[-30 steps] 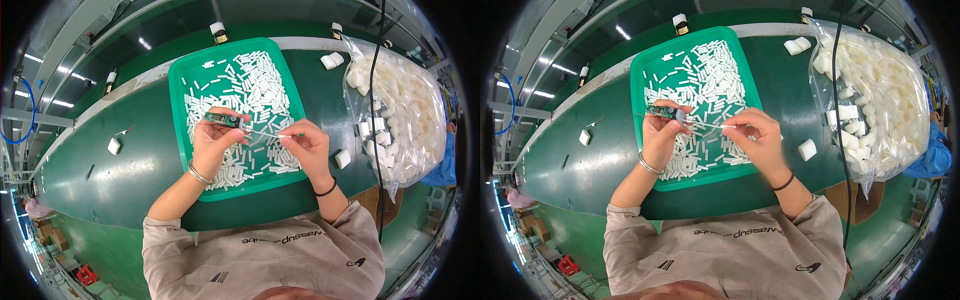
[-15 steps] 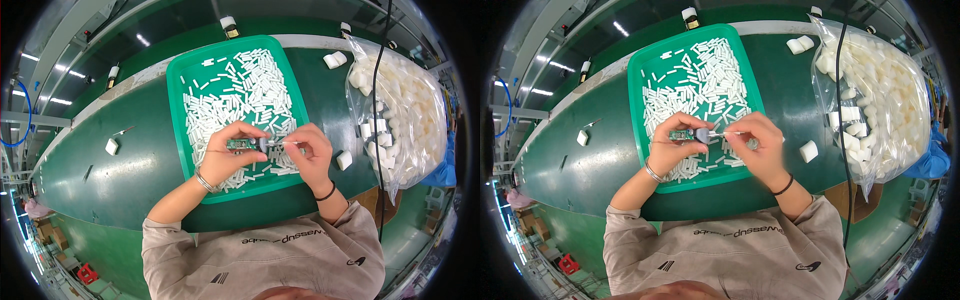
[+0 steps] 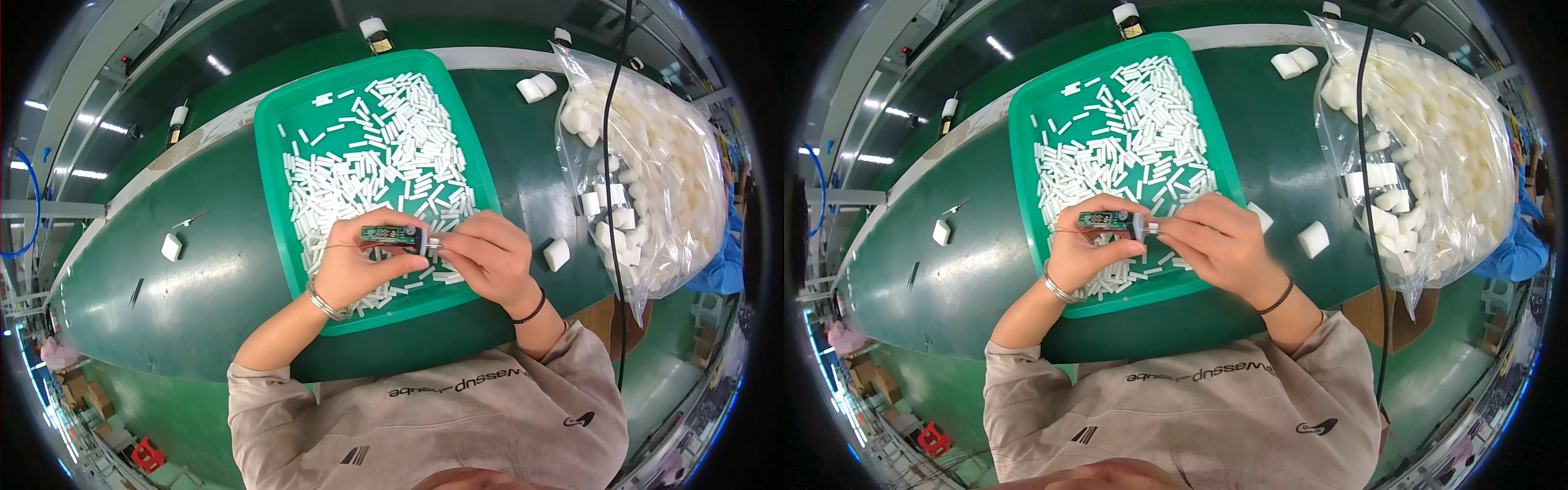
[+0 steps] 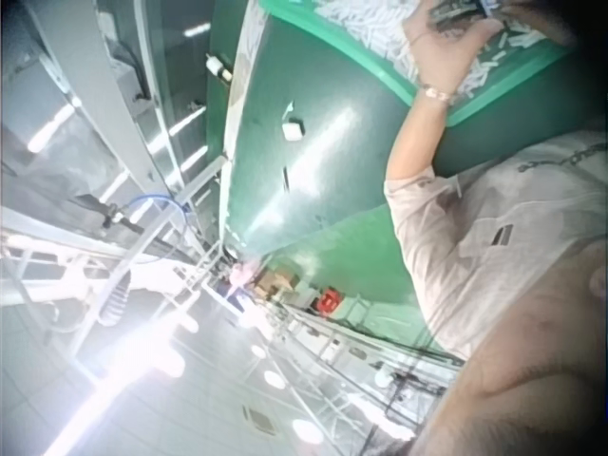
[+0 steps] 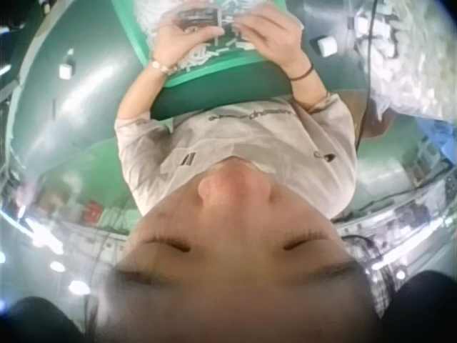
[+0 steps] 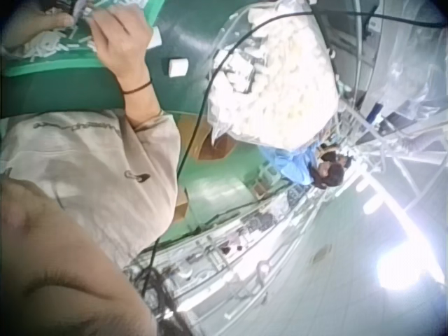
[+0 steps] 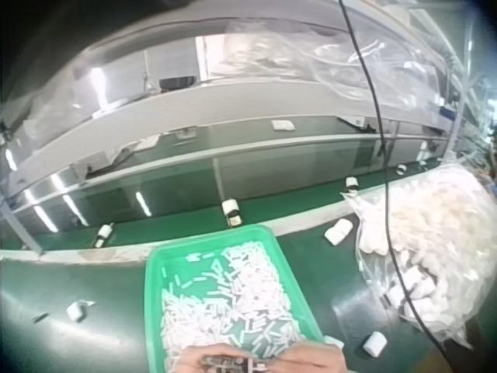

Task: The person assembles electronics by picking small white plastic components from a green tray and fitting them onto a circuit board assembly, then places the finished units onto an assembly line.

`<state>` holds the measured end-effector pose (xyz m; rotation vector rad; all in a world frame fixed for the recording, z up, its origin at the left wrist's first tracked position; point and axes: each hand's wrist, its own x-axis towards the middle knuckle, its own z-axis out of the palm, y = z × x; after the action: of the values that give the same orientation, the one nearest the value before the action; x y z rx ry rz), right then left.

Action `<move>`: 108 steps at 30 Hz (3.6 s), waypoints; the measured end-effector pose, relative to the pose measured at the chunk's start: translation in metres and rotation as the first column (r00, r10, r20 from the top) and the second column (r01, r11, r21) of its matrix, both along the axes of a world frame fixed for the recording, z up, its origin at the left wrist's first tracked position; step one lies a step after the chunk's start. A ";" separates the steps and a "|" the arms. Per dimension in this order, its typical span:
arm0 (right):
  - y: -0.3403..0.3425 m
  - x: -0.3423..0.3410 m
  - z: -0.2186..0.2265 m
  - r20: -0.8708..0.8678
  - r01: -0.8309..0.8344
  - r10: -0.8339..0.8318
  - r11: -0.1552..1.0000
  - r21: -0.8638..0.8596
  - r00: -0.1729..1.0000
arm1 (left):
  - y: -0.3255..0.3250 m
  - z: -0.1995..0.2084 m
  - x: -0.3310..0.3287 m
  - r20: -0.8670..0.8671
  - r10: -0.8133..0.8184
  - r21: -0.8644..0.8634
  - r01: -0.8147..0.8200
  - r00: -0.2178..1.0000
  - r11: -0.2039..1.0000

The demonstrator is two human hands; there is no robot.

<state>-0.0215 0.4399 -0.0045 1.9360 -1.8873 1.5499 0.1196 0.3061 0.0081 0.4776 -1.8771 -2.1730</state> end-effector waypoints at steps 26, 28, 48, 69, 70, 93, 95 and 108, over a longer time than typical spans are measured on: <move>0.003 -0.012 0.021 0.879 -0.267 0.046 0.959 0.095 0.475 | -0.008 -0.011 0.006 -0.040 0.220 0.271 -0.202 0.975 0.941; -0.011 0.001 0.017 0.936 -0.302 0.024 0.949 0.090 0.352 | -0.012 -0.013 0.009 -0.084 0.260 0.395 -0.208 0.962 0.895; -0.005 0.023 0.000 0.629 -0.013 0.012 1.000 -0.003 0.777 | -0.010 -0.006 0.010 -0.302 0.148 -0.165 -0.204 0.942 0.965; -0.011 0.016 -0.006 0.192 -0.041 0.074 0.985 -0.170 0.979 | -0.008 -0.008 0.011 -0.130 0.011 -0.139 -0.029 0.991 0.990; -0.011 0.016 -0.005 0.191 -0.044 0.077 0.984 -0.171 0.979 | -0.009 -0.008 0.011 -0.133 0.020 -0.156 -0.040 0.991 0.987; -0.014 0.024 0.003 0.408 -0.160 0.113 0.983 0.084 0.906 | -0.017 -0.022 0.012 -0.084 -0.061 0.049 0.066 0.995 0.997; -0.008 0.021 -0.001 0.306 -0.102 0.034 0.973 0.207 0.951 | -0.036 -0.004 0.011 0.002 -0.044 -0.061 0.044 0.999 0.997; -0.032 0.025 0.009 -0.145 -0.121 0.235 0.830 0.544 0.961 | -0.416 -0.068 0.195 0.075 0.986 -0.890 -0.456 -0.146 0.000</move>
<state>0.0032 0.4084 0.0040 2.4340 -2.2648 0.8410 0.3150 -0.1102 -0.0597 2.0267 -1.4370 -0.2081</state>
